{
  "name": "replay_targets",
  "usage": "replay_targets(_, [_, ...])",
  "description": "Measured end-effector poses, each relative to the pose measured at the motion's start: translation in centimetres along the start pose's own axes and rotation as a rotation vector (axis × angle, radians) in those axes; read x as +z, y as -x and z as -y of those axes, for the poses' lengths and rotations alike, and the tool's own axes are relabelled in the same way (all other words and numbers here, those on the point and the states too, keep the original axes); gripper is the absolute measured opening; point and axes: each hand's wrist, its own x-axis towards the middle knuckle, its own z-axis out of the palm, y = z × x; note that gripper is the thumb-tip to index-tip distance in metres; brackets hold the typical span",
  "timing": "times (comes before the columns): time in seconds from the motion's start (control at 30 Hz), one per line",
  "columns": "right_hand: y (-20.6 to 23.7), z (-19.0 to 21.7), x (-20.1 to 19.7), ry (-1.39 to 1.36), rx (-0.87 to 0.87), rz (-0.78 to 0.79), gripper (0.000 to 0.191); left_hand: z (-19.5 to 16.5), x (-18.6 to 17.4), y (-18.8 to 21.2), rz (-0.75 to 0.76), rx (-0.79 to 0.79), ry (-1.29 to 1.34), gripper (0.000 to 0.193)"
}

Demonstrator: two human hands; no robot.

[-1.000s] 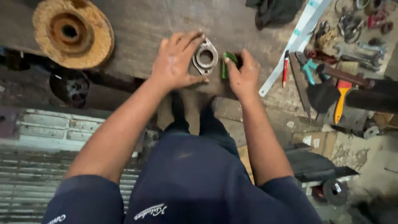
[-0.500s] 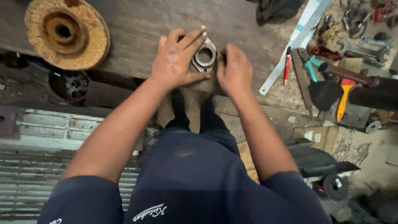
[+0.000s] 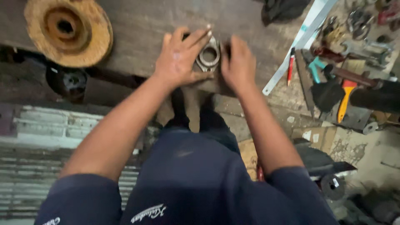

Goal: The person cleans a metal flange housing on a workbench, rubbing its surfaces with a green abrasive pad and rotating the part to reach different sides. They then scrape and file the part's edges and surface, working the metal piece over the wooden bench.

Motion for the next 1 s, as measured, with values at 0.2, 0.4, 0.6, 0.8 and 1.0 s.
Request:
replay_targets(0.2, [-0.1,0.2,-0.3,-0.065,-0.019,-0.043,0.015,0.1,0.1,0.0,-0.044,0.025,-0.013,0.098])
replay_targets(0.4, [0.5,0.0,-0.1,-0.011,0.0,-0.017,0.019,0.1,0.5,-0.1,-0.025,0.004,-0.015,0.102])
replay_targets(0.6, [0.2,0.2,0.1,-0.039,0.028,-0.002,0.018,-0.1,0.2,-0.4,-0.003,0.002,-0.018,0.101])
replay_targets(0.8, [1.5,0.0,-0.9,-0.029,-0.042,-0.064,0.025,-1.0,-0.4,-0.4,-0.005,0.027,-0.055,0.101])
replay_targets(1.0, [4.2,-1.2,-4.4,-0.462,0.388,-0.113,0.019,-1.4,0.3,0.3,-0.005,-0.069,-0.024,0.099])
